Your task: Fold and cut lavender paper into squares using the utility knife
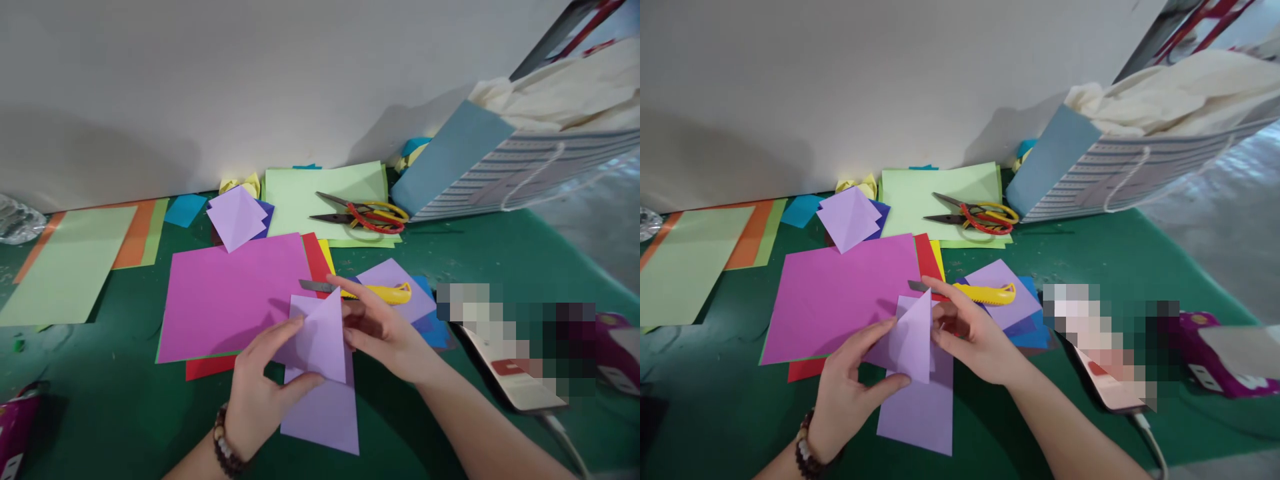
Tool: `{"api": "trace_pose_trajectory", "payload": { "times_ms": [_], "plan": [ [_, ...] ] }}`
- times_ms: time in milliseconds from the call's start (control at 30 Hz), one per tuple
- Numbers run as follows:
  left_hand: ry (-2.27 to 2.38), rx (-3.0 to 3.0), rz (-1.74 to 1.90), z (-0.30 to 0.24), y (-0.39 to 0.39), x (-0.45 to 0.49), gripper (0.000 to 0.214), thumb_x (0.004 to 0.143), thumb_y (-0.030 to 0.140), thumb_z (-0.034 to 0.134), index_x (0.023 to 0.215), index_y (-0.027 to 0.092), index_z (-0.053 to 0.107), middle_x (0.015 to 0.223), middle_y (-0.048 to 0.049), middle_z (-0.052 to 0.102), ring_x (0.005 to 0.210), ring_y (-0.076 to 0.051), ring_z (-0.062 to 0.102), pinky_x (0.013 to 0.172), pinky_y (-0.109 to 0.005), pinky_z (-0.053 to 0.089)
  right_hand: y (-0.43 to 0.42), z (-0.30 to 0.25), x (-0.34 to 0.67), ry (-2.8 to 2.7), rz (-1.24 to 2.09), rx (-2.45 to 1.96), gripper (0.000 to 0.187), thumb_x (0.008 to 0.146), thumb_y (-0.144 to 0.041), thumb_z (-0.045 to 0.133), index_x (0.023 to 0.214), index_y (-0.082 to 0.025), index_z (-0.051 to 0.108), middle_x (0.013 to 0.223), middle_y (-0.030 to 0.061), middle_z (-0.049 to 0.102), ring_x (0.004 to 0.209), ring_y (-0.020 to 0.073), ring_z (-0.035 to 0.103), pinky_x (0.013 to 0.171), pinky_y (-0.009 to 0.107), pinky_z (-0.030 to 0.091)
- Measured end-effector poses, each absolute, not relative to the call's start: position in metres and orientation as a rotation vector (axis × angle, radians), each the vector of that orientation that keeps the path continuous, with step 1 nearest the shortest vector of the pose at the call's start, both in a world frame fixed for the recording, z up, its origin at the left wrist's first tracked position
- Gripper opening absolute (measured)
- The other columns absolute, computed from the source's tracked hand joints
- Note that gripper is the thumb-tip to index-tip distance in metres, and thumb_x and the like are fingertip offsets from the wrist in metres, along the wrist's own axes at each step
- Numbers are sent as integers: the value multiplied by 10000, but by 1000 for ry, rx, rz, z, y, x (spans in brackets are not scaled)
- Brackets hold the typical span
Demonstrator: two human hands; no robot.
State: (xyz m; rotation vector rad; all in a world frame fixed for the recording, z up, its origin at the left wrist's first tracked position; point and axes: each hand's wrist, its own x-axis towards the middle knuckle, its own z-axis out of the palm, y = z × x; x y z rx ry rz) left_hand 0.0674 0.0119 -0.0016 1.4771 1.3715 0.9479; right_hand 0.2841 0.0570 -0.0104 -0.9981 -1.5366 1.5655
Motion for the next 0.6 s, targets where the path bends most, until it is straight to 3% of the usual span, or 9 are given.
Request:
{"api": "trace_pose_trajectory", "payload": {
  "times_ms": [300,600],
  "plan": [
    [1389,2162,1089,-13,10,68,353,801,230,714,1151,233,667,1192,-94,660,1048,-245,647,907,-381,557,55,-19,279,-1401,1613,-992,415,874,-337,579,1268,-224,511,814,21,662,658,121,615,558,243,502],
    [1391,2255,1041,-14,10,70,332,808,219,704,1131,179,639,1196,-115,635,1047,-241,631,876,-382,575,58,-15,275,-1438,1651,-1160,424,853,-356,573,1229,-161,538,672,-5,629,592,129,601,523,255,503]
  ]
}}
